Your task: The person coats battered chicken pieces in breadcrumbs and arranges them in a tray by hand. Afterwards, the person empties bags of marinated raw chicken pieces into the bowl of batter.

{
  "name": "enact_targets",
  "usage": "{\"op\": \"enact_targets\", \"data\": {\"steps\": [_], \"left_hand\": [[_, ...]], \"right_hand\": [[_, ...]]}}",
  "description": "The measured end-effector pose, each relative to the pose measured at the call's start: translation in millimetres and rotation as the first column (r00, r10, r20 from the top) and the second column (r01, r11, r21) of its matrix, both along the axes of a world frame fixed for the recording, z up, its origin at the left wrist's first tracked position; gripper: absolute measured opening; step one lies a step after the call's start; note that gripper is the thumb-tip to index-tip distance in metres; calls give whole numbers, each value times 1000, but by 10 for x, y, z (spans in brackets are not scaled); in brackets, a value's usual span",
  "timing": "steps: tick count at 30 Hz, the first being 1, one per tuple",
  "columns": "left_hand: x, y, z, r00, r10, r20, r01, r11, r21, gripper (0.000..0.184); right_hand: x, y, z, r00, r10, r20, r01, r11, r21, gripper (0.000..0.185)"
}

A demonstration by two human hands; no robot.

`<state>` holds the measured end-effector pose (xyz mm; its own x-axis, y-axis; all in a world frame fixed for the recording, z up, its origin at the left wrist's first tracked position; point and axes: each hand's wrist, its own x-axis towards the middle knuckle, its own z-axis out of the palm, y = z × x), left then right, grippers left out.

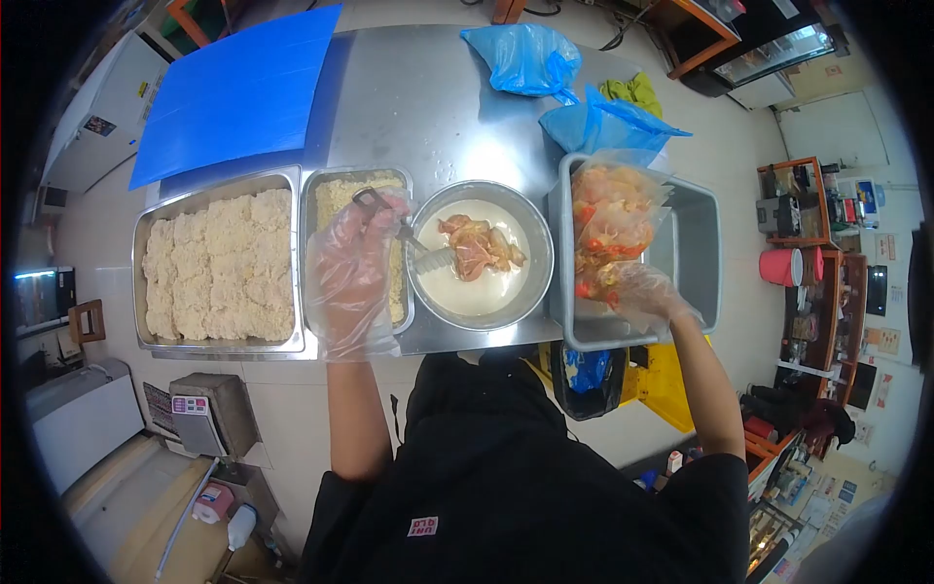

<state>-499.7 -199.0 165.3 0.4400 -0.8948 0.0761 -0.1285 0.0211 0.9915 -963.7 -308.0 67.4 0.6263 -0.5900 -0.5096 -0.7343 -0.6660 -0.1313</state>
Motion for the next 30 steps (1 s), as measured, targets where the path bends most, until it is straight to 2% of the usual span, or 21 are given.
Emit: {"op": "enact_targets", "data": {"steps": [2,5,8,11,14,20,22,23,25,27,30], "left_hand": [[11,-2,-6,1000,-5,14,5,1000,10,17],[22,7,5,999,-20,34,19,999,39,18],[30,18,48,996,-32,80,27,998,58,18],[32,12,35,998,-22,62,20,999,29,17],[55,9,-26,999,-17,35,17,1000,14,15],[30,-25,36,993,-1,119,-3,1000,29,16],[11,-52,32,984,17,178,-20,1000,19,20],[3,-61,33,987,10,163,-13,1000,15,20],[2,-65,38,991,1,137,-2,1000,7,21],[10,-59,5,982,1,187,1,1000,-8,21],[13,-46,41,969,10,247,-11,1000,2,21]], "right_hand": [[453,22,543,988,-23,-152,8,995,-98,34],[496,26,674,998,-54,29,59,969,-239,23],[270,-44,539,999,44,29,-43,998,-43,22],[85,45,527,963,-244,117,242,970,30,24],[162,111,885,883,-467,-47,470,880,73,28],[777,133,1738,855,-518,28,518,855,7,28],[1170,137,1843,894,-448,-16,448,893,29,27],[1323,136,1852,911,-412,-37,413,910,40,27],[1381,159,1381,937,-250,243,255,967,9,28],[1698,144,1191,940,-270,210,242,958,151,33],[2055,141,713,926,-301,225,247,939,241,45]]}}
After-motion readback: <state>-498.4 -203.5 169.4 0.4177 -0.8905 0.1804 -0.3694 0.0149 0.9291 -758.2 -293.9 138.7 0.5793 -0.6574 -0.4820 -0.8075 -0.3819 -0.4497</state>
